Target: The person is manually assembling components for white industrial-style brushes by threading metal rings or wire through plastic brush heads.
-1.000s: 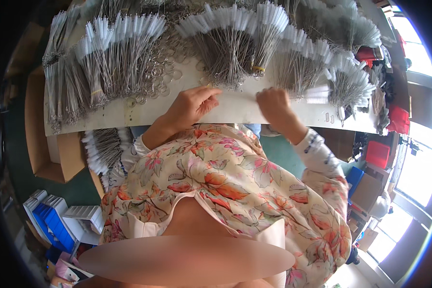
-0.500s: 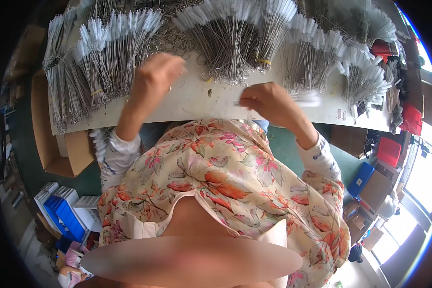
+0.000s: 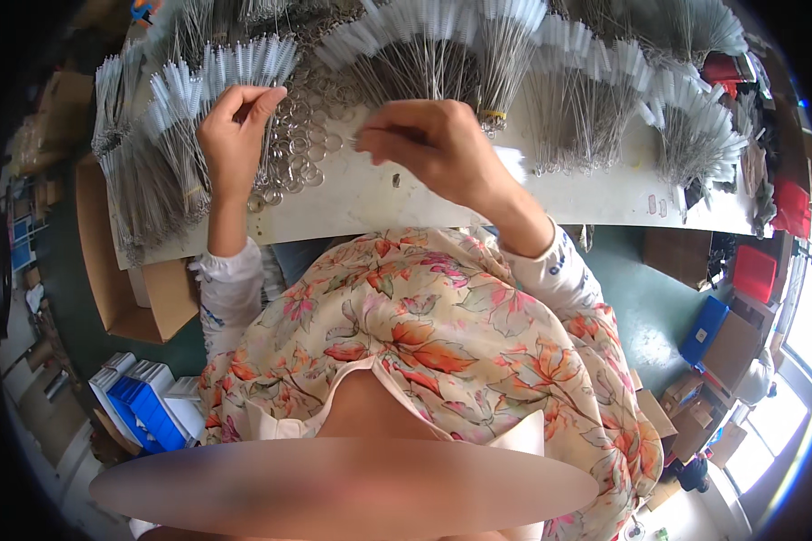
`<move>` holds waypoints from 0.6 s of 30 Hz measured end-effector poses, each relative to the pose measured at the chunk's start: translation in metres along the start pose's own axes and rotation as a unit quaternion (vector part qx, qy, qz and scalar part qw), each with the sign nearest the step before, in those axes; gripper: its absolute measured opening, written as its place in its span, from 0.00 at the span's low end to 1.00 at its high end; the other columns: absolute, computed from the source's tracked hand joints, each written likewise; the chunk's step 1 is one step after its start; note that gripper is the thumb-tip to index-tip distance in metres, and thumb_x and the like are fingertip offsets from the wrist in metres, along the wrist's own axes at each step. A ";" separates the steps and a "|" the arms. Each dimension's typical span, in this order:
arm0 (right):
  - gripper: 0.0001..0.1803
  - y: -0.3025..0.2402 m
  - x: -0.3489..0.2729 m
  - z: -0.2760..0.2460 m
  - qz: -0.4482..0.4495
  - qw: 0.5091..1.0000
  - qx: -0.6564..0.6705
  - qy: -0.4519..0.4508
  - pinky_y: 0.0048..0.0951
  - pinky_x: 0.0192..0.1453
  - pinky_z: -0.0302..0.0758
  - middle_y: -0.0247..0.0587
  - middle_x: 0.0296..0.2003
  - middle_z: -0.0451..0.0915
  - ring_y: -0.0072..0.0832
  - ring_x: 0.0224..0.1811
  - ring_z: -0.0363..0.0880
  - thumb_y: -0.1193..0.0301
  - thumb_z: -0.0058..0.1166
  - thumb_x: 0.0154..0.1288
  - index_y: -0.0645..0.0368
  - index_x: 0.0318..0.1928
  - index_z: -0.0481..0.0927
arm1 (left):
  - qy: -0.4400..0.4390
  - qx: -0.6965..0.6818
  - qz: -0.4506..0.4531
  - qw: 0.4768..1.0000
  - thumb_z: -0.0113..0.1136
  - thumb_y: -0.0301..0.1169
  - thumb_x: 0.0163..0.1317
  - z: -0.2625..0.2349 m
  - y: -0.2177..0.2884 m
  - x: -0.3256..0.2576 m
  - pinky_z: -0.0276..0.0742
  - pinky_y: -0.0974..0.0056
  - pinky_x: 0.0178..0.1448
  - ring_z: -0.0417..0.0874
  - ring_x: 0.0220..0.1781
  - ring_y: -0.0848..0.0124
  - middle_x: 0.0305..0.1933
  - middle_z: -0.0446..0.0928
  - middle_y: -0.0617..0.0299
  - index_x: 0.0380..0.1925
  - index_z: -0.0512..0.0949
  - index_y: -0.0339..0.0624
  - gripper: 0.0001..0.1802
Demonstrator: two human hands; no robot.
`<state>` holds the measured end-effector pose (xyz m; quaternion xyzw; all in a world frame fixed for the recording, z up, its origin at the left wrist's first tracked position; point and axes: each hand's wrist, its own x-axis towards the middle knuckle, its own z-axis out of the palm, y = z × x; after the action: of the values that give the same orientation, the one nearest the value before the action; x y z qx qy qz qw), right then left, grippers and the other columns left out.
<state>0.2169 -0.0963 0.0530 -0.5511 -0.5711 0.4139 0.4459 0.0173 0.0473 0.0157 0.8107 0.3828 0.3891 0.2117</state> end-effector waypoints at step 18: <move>0.05 -0.019 0.013 0.031 -0.118 0.989 0.051 0.067 0.22 0.34 0.75 0.41 0.38 0.78 0.24 0.34 0.79 0.76 0.58 0.57 0.66 0.33 0.81 | -0.026 -0.589 -0.216 0.778 0.54 0.24 0.62 0.006 0.062 -0.032 0.74 0.74 0.32 0.77 0.28 0.79 0.32 0.77 0.63 0.38 0.75 0.36 0.05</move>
<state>0.1818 -0.0838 0.0637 -0.4829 -0.5792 0.3494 0.5561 0.0370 -0.0164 0.0365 0.4334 0.2381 0.4620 0.7362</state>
